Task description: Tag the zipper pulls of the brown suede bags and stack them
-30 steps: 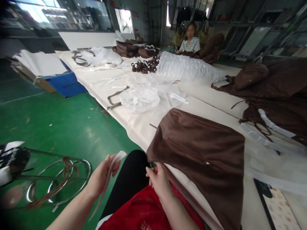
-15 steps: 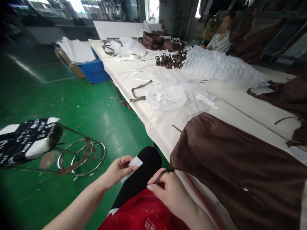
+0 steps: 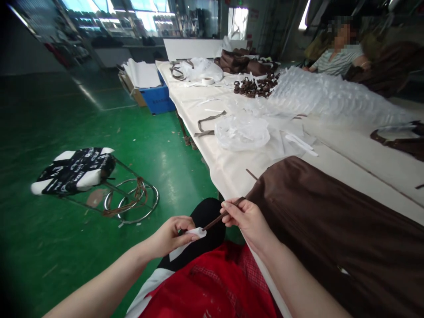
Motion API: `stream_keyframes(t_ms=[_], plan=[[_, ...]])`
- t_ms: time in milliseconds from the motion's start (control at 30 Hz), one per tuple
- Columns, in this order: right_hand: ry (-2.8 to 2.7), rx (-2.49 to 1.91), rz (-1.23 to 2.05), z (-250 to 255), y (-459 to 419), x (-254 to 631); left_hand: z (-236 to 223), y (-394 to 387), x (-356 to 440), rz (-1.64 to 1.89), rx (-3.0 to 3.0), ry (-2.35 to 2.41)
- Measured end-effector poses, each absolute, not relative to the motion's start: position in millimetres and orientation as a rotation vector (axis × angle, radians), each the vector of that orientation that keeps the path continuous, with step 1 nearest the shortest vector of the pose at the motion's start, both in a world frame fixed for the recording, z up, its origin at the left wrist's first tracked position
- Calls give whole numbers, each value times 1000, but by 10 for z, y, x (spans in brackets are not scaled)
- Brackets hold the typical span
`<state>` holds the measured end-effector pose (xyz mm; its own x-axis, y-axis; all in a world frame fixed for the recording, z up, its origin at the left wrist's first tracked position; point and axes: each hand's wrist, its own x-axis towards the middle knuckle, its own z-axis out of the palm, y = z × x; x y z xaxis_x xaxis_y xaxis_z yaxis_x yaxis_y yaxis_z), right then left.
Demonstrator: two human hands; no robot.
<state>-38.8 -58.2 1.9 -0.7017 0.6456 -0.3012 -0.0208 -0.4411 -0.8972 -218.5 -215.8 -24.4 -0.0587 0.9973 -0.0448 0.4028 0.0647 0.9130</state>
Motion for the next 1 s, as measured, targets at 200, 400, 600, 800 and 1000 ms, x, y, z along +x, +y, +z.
stream_keyframes(t_ms=[200,400,600,800,1000], plan=[[-1508,-853,2062,-50,-628,-334,-227,-2181,-2017,994,1384,1631],[-1766,-795,1917,-165,-700,-309,-242,-2180,-1970,991,1386,1657],[-1981,-937,1597,-89,-1017,-292,-265,-2158,-1982,970,1391,1586],[-1689,-1080,1593,-308,-1487,-414,-374,-2156,-2080,943,1508,1482],[-1561,-1105,1840,-766,-1680,-529,-506,-2197,-2162,908,1609,1521]])
